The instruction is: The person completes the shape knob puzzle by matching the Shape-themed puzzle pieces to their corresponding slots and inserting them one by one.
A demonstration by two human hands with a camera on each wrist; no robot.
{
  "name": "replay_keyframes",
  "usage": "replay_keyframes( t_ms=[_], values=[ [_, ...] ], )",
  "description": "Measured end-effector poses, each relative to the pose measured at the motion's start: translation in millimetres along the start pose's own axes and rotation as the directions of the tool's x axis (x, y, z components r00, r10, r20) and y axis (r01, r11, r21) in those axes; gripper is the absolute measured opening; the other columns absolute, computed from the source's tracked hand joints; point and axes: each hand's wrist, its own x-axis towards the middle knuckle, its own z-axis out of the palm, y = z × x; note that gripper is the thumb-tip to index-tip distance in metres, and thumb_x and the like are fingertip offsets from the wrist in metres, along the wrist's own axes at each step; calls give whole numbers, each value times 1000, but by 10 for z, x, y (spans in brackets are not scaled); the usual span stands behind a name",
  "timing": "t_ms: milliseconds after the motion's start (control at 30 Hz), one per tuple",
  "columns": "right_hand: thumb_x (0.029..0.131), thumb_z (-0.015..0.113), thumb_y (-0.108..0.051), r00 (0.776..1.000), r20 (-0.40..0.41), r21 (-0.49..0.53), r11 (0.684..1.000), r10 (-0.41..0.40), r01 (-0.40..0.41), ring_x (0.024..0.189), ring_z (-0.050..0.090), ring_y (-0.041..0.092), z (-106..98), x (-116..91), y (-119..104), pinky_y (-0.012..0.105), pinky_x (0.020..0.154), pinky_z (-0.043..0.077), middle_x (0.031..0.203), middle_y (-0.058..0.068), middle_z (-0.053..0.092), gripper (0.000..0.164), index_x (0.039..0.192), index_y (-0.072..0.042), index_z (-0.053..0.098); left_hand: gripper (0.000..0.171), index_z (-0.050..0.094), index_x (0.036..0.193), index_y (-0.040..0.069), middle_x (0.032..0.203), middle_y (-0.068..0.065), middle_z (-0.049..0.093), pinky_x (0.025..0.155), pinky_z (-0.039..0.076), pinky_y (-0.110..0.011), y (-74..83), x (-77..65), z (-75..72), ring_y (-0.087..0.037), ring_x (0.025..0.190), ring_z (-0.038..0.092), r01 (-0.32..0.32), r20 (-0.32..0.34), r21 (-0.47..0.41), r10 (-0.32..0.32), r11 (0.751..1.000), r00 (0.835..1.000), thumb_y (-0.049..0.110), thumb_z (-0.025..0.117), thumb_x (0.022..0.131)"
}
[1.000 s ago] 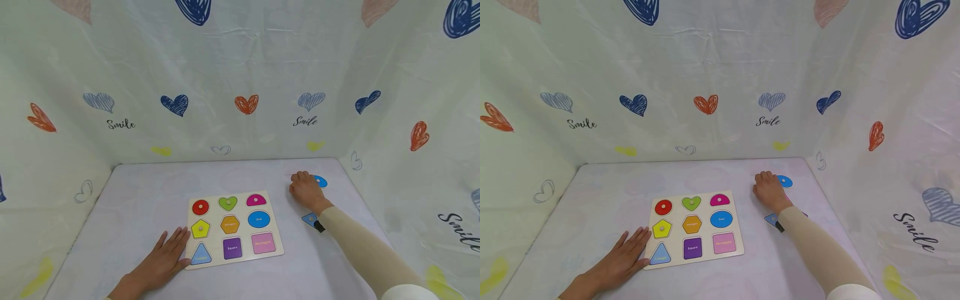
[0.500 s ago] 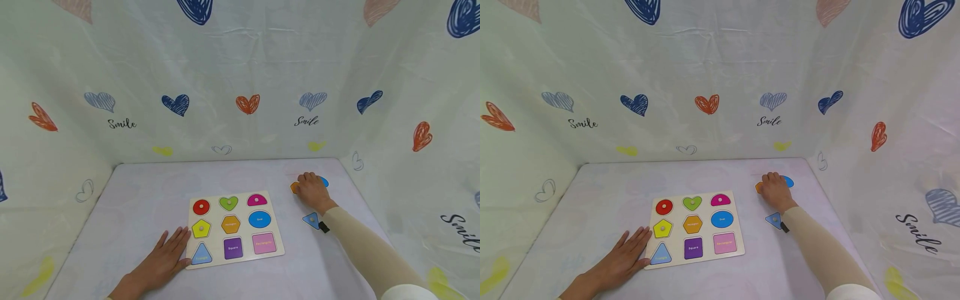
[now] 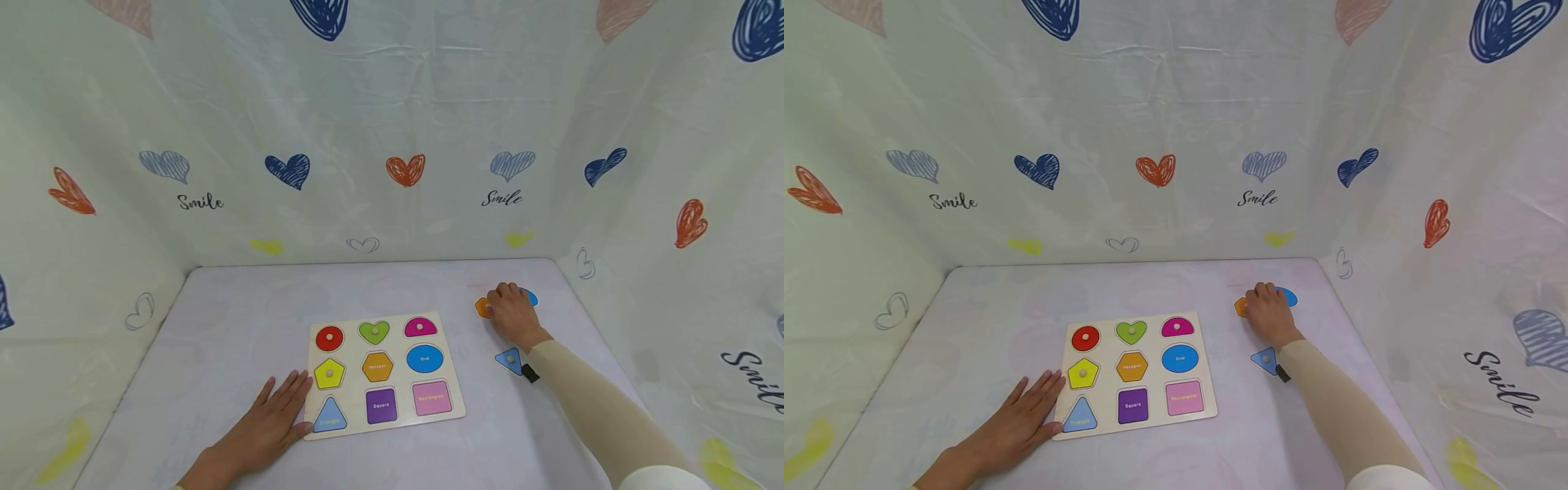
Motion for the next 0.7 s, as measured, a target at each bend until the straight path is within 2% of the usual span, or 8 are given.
replay_keyframes(
  t_ms=[233, 433, 700],
  values=[
    [104, 68, -19, 1000, 3, 21, 1000, 15, -15, 102, 53, 37, -16, -23, -7, 53, 88, 47, 107, 17, 61, 21, 108, 1, 69, 89, 31, 167, 10, 174, -6, 30, 131, 12, -63, -5, 1, 6, -30, 164, 19, -1, 1, 6, 1, 1000, 1000, 62, 58, 100],
    [105, 66, -20, 999, 31, -17, 1000, 9, -8, 101, 53, 35, 20, 0, 7, 52, 87, 48, 104, 14, 61, 21, 108, 1, 71, 88, 31, 167, 10, 174, -7, 30, 131, 12, -62, -4, 5, 9, -30, 164, 20, -2, -4, 9, 2, 1000, 1000, 62, 59, 100],
    [103, 69, -19, 1000, 29, -55, 998, 0, 2, 98, 53, 33, 56, 34, 4, 51, 85, 50, 97, 12, 60, 20, 103, 1, 72, 88, 30, 167, 10, 174, -7, 30, 131, 12, -62, -10, 6, 15, -30, 164, 19, -4, -4, 6, 4, 1000, 1000, 62, 58, 101]
  ],
)
